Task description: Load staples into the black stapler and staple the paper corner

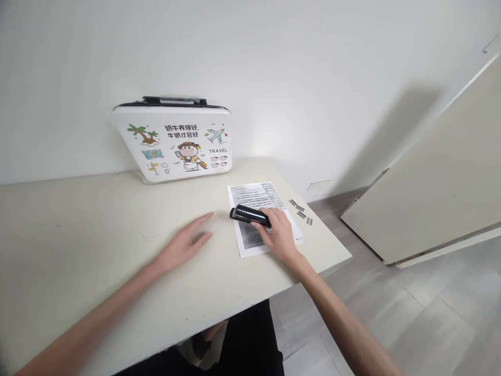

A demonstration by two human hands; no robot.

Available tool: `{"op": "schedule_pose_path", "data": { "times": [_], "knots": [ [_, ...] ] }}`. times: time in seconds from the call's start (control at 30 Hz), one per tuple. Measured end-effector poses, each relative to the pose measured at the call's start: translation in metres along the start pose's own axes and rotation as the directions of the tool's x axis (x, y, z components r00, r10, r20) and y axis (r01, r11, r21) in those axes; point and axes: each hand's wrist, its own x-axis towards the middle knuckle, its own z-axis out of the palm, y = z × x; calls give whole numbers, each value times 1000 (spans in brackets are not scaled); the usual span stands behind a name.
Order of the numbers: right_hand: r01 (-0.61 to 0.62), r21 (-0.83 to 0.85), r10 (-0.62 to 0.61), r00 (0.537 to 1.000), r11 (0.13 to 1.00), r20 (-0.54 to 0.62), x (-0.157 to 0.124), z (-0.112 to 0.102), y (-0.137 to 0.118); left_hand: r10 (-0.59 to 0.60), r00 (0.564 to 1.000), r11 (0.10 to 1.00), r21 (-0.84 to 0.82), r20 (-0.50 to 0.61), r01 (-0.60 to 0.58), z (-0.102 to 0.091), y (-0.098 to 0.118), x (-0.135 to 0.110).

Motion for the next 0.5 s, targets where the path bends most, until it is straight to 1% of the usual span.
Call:
{"op": "schedule_pose_path", "data": {
  "times": [0.1, 0.17, 0.23, 0.3, 0.33, 0.37, 0.43, 0.5],
  "knots": [
    [24, 88, -32, 996, 996, 87, 14, 19, -18, -165, 984, 975, -160, -71, 152, -46, -27, -27],
    [56, 148, -80, 984, 987, 161, 29, 40, -34, -280, 950, 945, -216, -138, 247, -69, -39, -41],
    [75, 218, -127, 964, 973, 235, 45, 66, -51, -370, 902, 913, -269, -222, 308, -84, -46, -50],
    [64, 301, -157, 942, 951, 297, 60, 93, -65, -417, 859, 889, -330, -296, 318, -90, -51, -55],
    [46, 343, -164, 931, 938, 325, 66, 106, -70, -427, 846, 882, -355, -320, 311, -91, -52, -56],
    [23, 382, -166, 923, 924, 347, 71, 116, -75, -431, 840, 877, -372, -330, 304, -91, -53, -57],
    [-32, 444, -156, 912, 895, 380, 76, 133, -79, -436, 842, 872, -382, -319, 307, -90, -54, -57],
    [-67, 478, -147, 906, 876, 397, 76, 141, -79, -440, 847, 871, -373, -298, 321, -89, -53, -57]
  ]
}}
